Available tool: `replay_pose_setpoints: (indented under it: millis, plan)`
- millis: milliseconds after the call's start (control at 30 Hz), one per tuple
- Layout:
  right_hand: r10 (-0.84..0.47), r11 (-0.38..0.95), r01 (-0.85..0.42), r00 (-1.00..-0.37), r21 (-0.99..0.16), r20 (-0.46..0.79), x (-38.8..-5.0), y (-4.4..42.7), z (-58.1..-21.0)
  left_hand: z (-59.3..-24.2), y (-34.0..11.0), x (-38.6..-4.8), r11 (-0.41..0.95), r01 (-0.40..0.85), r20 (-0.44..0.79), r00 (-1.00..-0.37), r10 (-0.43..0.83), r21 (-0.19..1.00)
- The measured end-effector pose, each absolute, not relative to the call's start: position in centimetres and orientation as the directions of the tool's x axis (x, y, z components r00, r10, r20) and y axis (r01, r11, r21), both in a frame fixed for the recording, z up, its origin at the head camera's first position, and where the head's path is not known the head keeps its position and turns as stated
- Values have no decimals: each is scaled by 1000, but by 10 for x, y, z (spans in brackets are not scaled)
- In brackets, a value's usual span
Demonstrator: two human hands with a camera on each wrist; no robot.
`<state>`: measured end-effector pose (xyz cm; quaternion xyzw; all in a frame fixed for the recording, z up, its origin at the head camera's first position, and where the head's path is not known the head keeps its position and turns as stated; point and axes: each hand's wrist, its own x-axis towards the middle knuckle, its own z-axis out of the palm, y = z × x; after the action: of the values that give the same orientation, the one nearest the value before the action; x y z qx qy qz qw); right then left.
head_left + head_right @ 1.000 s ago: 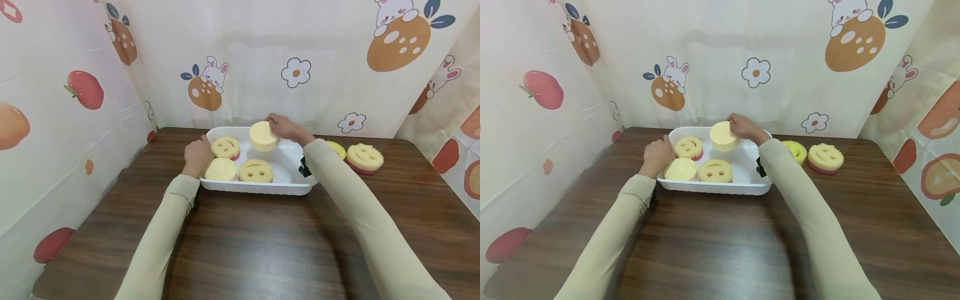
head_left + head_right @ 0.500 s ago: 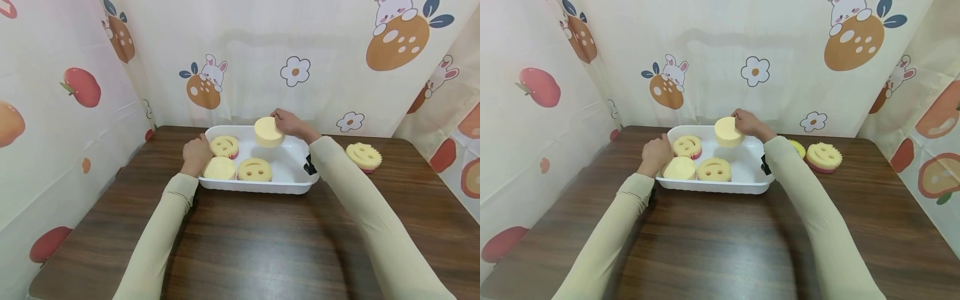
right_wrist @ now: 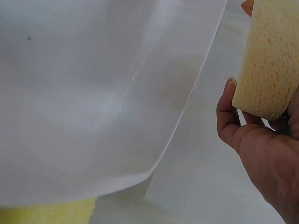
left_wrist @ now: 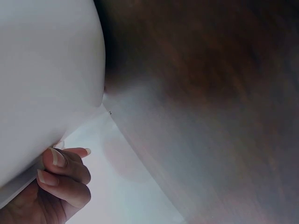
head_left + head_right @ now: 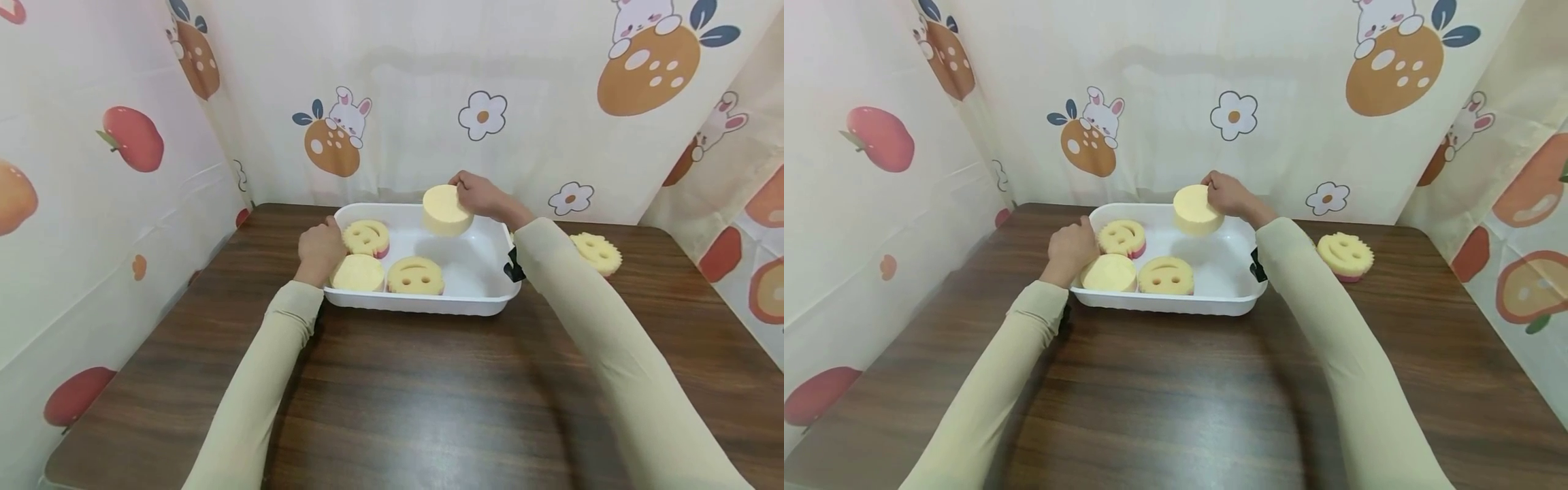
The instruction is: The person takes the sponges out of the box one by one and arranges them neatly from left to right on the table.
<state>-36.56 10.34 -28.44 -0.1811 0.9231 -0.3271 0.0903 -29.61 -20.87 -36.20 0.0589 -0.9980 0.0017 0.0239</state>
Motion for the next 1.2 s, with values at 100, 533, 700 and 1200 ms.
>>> replay_pose_setpoints:
  millis: [100,533,700,1200]
  plan:
    - [-388,732,-274,-920,-624,-51,-365,106,-281,-362,-209,-296,993,-120,51,-992,-119,-3]
    - [-365,747,-239,-927,-620,-83,-360,119,-273,-361,-210,-297,994,-113,37,-993,-113,13]
    - [-350,751,-212,-931,-626,-105,-358,125,-272,-361,-211,-297,994,-112,44,-993,-113,14]
    - [-312,766,-195,-946,-612,-88,-353,143,-274,-359,-210,-295,993,-116,28,-993,-116,16]
